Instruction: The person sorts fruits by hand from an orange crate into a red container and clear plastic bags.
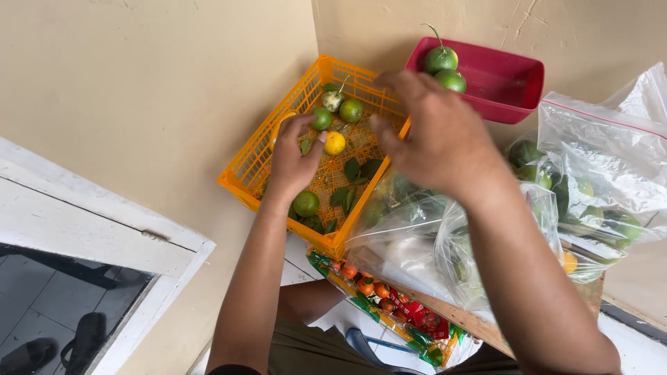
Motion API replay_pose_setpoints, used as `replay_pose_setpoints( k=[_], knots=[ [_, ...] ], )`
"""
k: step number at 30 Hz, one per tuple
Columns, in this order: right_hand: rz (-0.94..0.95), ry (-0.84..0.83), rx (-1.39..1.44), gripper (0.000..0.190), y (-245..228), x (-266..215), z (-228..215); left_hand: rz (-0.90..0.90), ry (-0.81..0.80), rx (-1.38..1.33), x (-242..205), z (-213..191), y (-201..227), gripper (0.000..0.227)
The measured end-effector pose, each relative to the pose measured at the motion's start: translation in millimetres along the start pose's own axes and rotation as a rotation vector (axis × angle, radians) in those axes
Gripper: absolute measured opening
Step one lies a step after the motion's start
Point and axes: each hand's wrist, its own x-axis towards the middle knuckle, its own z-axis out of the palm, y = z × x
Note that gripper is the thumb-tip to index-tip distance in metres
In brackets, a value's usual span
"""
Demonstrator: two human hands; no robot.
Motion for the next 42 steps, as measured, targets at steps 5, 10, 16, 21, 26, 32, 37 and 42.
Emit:
replay_pose_setpoints(
  k=[5,10,16,21,26,32,37,42],
  knots=[
    [0.076,-0.168,0.255,0.049,-26,-15,73,-0.283,-0.246,0.258,-9,-11,-40,0.056],
    [0.196,-0.373,0.327,0.05,-8,14,151,-0.432,-0.595,0.392,-16,-5,-62,0.071],
    [0.303,-0.34,0.3,0.055,42,82,239,-0.458,-0.986,0.712,1,16,-80,0.099],
    [0.313,-0.357,-0.038,0.062,31,93,249,-0.554,-0.801,0.473,10,-2,-66,0.081],
    [0.229,-0.404,-0.095,0.059,38,94,271,-0.665,-0.564,0.3,-1,-10,-52,0.078],
    [0.281,-0.421,-0.123,0.068,69,102,297,-0.702,-0.41,0.264,-2,3,-112,0.068],
    [0.332,-0.279,-0.149,0.051,61,91,265,-0.68,-0.083,0.197,1,0,-105,0.071],
    [0.394,-0.672,-0.033,0.087,128,94,360,-0.614,-0.045,0.136,-3,-1,-77,0.064]
  ],
)
